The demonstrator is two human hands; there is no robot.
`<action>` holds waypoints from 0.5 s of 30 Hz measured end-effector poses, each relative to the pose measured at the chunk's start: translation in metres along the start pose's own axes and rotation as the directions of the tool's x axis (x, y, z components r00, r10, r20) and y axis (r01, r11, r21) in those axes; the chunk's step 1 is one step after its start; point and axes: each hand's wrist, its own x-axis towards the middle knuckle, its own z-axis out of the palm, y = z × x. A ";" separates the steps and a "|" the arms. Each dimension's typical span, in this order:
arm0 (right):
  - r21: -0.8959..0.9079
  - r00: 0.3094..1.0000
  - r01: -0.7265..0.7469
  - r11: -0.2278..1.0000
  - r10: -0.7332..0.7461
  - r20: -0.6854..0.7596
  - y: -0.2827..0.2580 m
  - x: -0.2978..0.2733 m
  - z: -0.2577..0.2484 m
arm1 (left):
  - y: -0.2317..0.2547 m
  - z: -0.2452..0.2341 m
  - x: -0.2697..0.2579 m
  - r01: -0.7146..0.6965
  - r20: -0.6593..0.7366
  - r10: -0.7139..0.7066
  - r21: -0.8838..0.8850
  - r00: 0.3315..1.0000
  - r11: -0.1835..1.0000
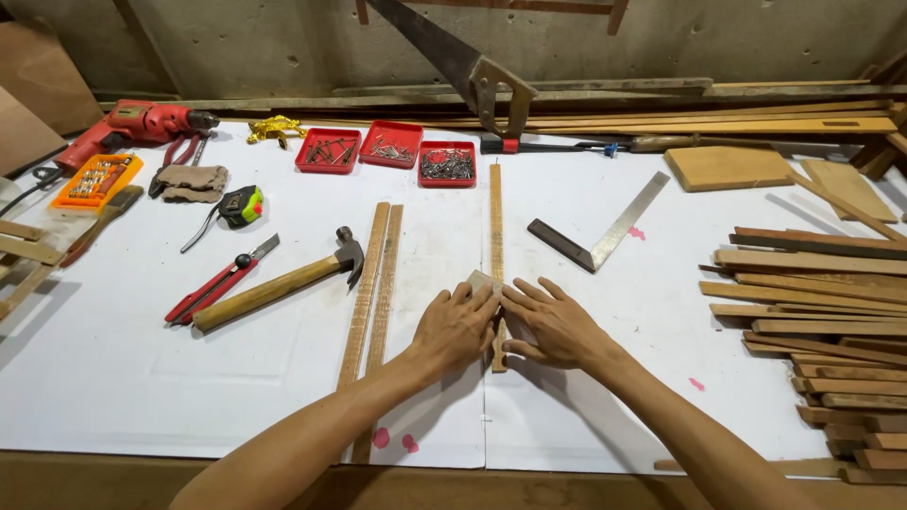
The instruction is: The recorder is measuring and marking wooden strips on a workbench for a furniture project.
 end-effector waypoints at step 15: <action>-0.067 0.995 -0.084 0.994 0.087 0.039 0.022 0.037 0.001 | -0.018 0.004 0.042 0.051 0.136 -0.053 0.015 0.989 0.999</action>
